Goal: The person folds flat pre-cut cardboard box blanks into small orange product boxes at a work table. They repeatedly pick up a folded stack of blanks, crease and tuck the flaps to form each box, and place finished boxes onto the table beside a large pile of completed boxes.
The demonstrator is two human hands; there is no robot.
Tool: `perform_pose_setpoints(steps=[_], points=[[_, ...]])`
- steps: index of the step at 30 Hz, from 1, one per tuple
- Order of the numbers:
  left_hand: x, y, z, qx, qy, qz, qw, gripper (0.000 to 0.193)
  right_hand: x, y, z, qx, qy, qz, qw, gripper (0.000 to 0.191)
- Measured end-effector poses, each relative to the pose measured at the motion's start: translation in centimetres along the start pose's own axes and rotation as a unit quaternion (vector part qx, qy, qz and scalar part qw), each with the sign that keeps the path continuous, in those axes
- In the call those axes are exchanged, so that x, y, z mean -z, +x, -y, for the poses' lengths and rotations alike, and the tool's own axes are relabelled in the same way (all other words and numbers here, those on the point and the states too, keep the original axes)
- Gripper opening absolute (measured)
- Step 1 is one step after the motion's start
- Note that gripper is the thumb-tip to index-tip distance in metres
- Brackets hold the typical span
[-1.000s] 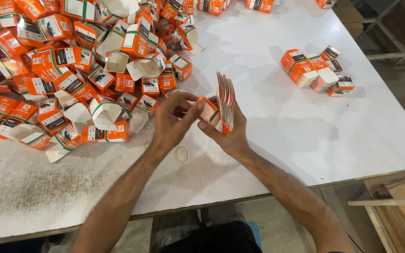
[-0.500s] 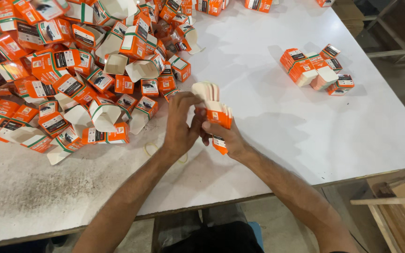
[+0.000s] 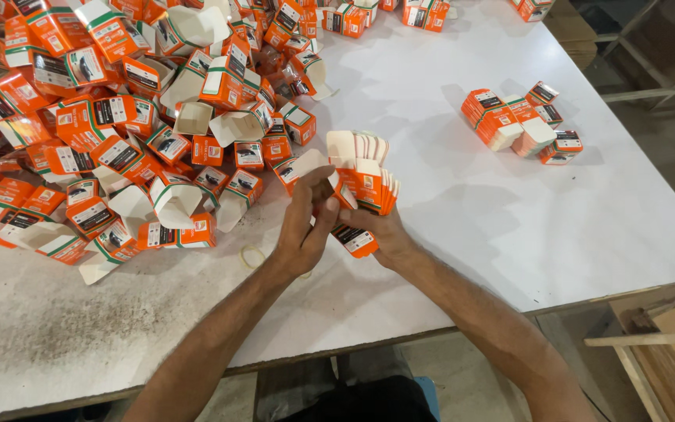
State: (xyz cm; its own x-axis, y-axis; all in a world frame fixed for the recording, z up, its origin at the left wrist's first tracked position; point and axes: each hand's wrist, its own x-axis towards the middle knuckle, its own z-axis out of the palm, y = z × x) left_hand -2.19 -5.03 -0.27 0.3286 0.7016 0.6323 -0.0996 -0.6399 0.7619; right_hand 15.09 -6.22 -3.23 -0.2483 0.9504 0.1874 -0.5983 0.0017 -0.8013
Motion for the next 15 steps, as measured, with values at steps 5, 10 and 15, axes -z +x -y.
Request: perform_pose_setpoints(steps=[5, 10, 15], points=[[0.0, -0.9, 1.6, -0.044, 0.196, -0.096, 0.975, 0.023, -0.1, 0.0, 0.2, 0.048, -0.066, -0.055, 0.995, 0.051], [0.1, -0.9, 3.9, 0.200, -0.145, -0.093, 0.964, 0.035, -1.7, -0.7, 0.6, 0.213, -0.357, -0.035, 0.909, 0.061], [0.0, 0.1, 3.3, 0.229, -0.317, -0.157, 0.907, 0.040, -2.8, -1.2, 1.0, 0.238, -0.403, -0.010, 0.884, 0.071]])
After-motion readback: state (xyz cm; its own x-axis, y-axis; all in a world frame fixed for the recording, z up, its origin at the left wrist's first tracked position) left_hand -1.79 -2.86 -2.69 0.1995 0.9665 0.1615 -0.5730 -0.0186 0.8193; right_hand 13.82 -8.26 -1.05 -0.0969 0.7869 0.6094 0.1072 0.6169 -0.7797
